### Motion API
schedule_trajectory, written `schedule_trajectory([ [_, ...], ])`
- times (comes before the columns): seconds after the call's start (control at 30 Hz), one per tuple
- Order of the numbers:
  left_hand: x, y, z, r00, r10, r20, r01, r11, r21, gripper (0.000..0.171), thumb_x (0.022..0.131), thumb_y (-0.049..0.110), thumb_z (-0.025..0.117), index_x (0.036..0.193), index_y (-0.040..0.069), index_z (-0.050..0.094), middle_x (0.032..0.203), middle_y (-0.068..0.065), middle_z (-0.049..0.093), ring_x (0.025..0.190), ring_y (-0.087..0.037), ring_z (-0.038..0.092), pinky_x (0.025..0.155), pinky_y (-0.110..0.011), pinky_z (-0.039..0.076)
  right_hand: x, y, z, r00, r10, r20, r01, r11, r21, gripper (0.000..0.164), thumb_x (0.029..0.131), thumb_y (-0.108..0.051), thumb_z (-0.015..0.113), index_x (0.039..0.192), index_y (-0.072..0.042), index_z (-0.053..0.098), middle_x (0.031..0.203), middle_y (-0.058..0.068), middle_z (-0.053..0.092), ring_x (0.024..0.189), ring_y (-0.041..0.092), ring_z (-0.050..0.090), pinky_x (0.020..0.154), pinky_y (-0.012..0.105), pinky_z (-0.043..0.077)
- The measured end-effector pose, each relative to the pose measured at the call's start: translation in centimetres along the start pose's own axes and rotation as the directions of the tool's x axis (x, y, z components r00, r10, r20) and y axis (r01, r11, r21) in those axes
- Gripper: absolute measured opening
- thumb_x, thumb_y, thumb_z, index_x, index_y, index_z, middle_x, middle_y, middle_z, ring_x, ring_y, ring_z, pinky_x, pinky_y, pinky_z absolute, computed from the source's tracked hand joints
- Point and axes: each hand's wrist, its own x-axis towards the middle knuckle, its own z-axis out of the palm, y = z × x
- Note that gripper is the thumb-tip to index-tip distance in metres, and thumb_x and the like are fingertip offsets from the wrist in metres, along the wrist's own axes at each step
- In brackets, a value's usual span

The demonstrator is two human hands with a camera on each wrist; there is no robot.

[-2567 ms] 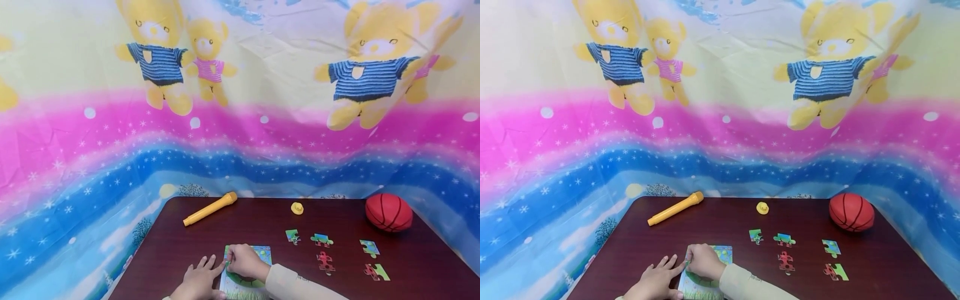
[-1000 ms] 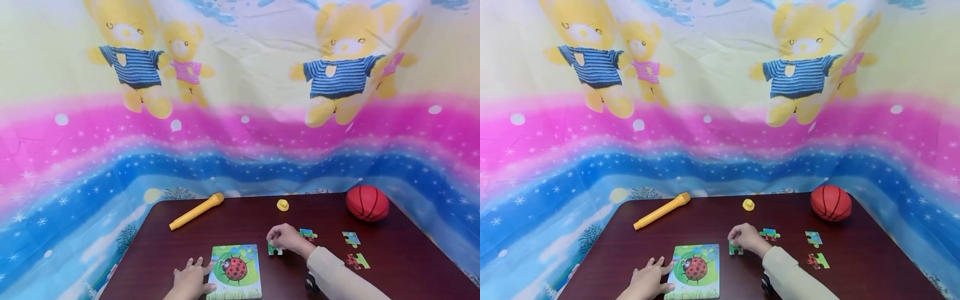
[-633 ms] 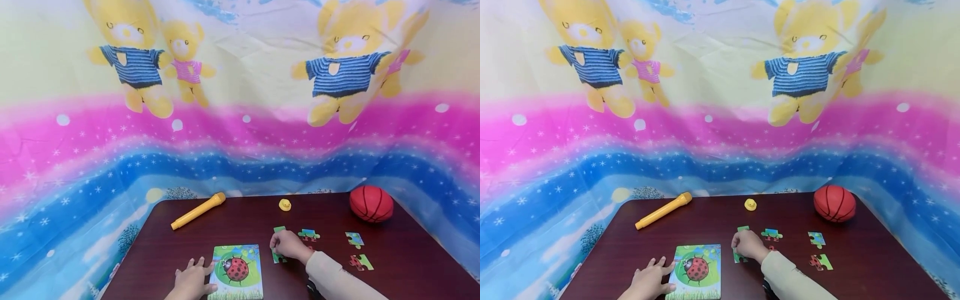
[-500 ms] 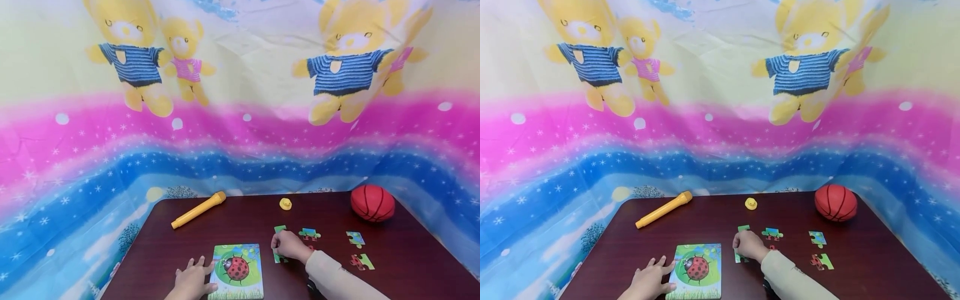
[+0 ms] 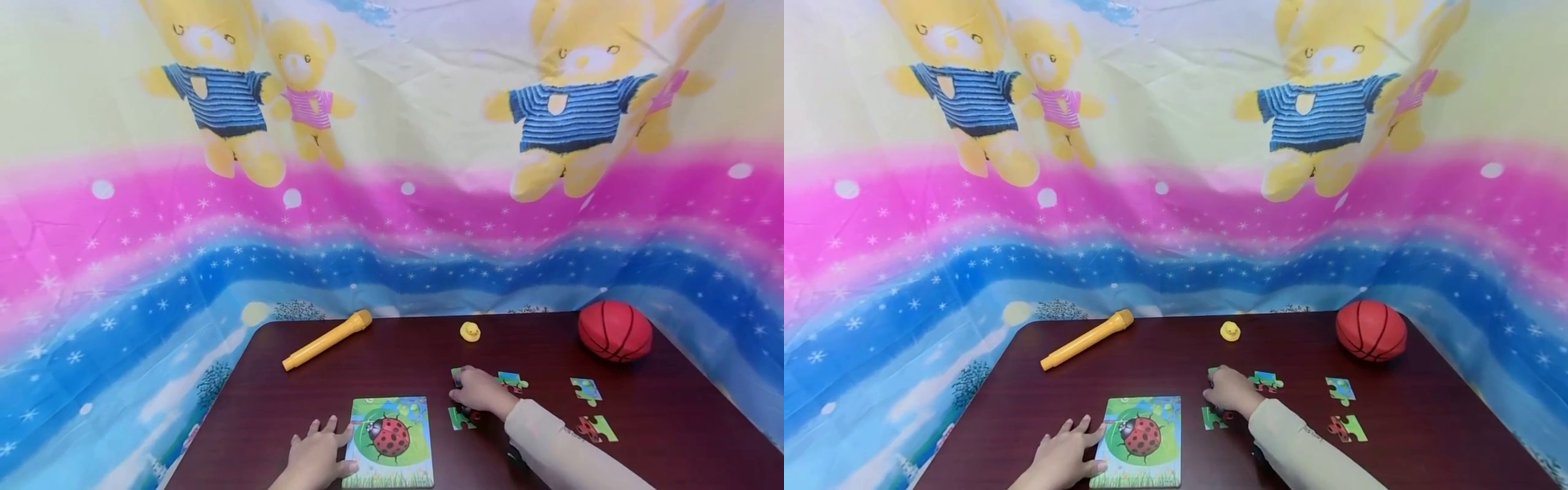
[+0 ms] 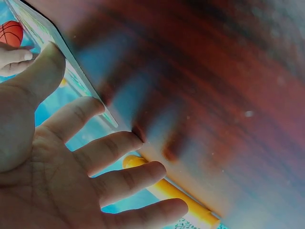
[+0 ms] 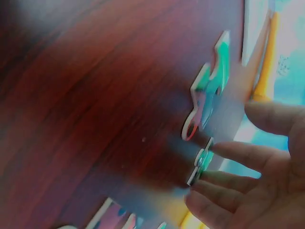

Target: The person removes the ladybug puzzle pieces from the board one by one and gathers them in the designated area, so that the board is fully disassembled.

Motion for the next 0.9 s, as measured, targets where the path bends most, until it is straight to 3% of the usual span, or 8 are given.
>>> schedule_trajectory([
  [0.07, 0.1, -0.1, -0.2, 1.000, 0.005, 0.002, -0.005, 1.000, 0.003, 0.064, 0.072, 0.052, 0.072, 0.129, 0.027, 0.060, 0.139, -0.021, 0.046, 0.125, -0.053, 0.037, 0.086, -0.076, 0.027, 0.0, -0.2, -0.1, 0.998, 0.011, 0.066, -0.013, 0.999, 0.030, 0.042, 0.090, -0.017, 0.063, 0.125, 0.006, 0.058, 0.135, 0.025, 0.045, 0.085, 0.024, 0.062, 0.073, 0.041, 0.047],
  [0.13, 0.1, -0.1, -0.3, 1.000, 0.011, 0.001, -0.011, 1.000, 0.010, 0.063, 0.072, 0.052, 0.072, 0.129, 0.027, 0.060, 0.139, -0.021, 0.047, 0.125, -0.053, 0.037, 0.087, -0.075, 0.027, 0.0, -0.5, 0.1, 0.997, -0.006, 0.076, 0.005, 1.000, 0.018, 0.044, 0.091, -0.018, 0.063, 0.126, 0.007, 0.056, 0.137, 0.028, 0.042, 0.097, 0.029, 0.060, 0.075, 0.043, 0.047],
  [0.47, 0.1, 0.2, 0.1, 0.999, 0.029, 0.033, -0.031, 0.996, 0.083, 0.059, 0.075, 0.053, 0.068, 0.128, 0.029, 0.060, 0.135, -0.016, 0.051, 0.123, -0.047, 0.043, 0.093, -0.069, 0.030, -0.1, -0.5, 0.7, 0.999, -0.048, -0.022, 0.047, 0.998, -0.035, 0.042, 0.087, -0.019, 0.067, 0.122, 0.003, 0.061, 0.125, 0.024, 0.052, 0.110, 0.038, 0.051, 0.085, 0.053, 0.045],
  [0.6, 0.0, 0.7, -0.3, 0.999, 0.026, 0.035, -0.030, 0.993, 0.118, 0.059, 0.075, 0.051, 0.069, 0.128, 0.026, 0.061, 0.133, -0.016, 0.052, 0.124, -0.046, 0.042, 0.095, -0.067, 0.029, -0.5, -1.1, 1.1, 0.985, -0.156, -0.068, 0.156, 0.988, -0.002, 0.040, 0.086, -0.022, 0.067, 0.121, -0.004, 0.063, 0.125, 0.020, 0.054, 0.113, 0.038, 0.050, 0.089, 0.058, 0.041],
  [0.67, -0.1, 1.0, -0.6, 0.999, 0.024, 0.036, -0.029, 0.992, 0.126, 0.059, 0.075, 0.050, 0.070, 0.128, 0.024, 0.061, 0.133, -0.017, 0.052, 0.126, -0.046, 0.040, 0.097, -0.067, 0.028, -1.1, -2.0, 1.6, 0.965, -0.253, -0.063, 0.253, 0.967, -0.006, 0.035, 0.085, -0.022, 0.067, 0.117, -0.008, 0.067, 0.118, 0.013, 0.059, 0.107, 0.032, 0.054, 0.086, 0.052, 0.044],
  [0.77, -0.1, 1.3, -0.8, 0.999, 0.032, 0.020, -0.035, 0.988, 0.147, 0.060, 0.074, 0.049, 0.072, 0.127, 0.023, 0.062, 0.137, -0.019, 0.048, 0.131, -0.045, 0.035, 0.097, -0.066, 0.028, -2.6, -3.6, 2.6, 0.932, -0.363, 0.002, 0.362, 0.930, -0.067, 0.037, 0.081, -0.030, 0.069, 0.112, -0.011, 0.070, 0.099, 0.000, 0.058, 0.088, 0.017, 0.052, 0.072, 0.035, 0.045],
  [0.83, -0.1, 1.4, -0.8, 0.999, 0.040, 0.007, -0.041, 0.986, 0.163, 0.060, 0.073, 0.049, 0.073, 0.127, 0.024, 0.062, 0.140, -0.019, 0.045, 0.133, -0.044, 0.032, 0.097, -0.066, 0.028, -3.8, -4.5, 3.4, 0.916, -0.396, 0.058, 0.400, 0.905, -0.145, 0.043, 0.076, -0.040, 0.072, 0.110, -0.013, 0.071, 0.089, -0.006, 0.051, 0.078, 0.011, 0.043, 0.063, 0.027, 0.037],
  [0.9, 0.0, 1.5, -0.8, 0.999, 0.043, -0.001, -0.042, 0.983, 0.178, 0.060, 0.072, 0.049, 0.073, 0.127, 0.025, 0.062, 0.142, -0.018, 0.042, 0.135, -0.042, 0.029, 0.098, -0.065, 0.029, -4.9, -5.2, 4.1, 0.915, -0.386, 0.120, 0.403, 0.891, -0.210, 0.053, 0.072, -0.050, 0.074, 0.112, -0.015, 0.070, 0.086, -0.008, 0.044, 0.075, 0.009, 0.033, 0.061, 0.025, 0.030],
])
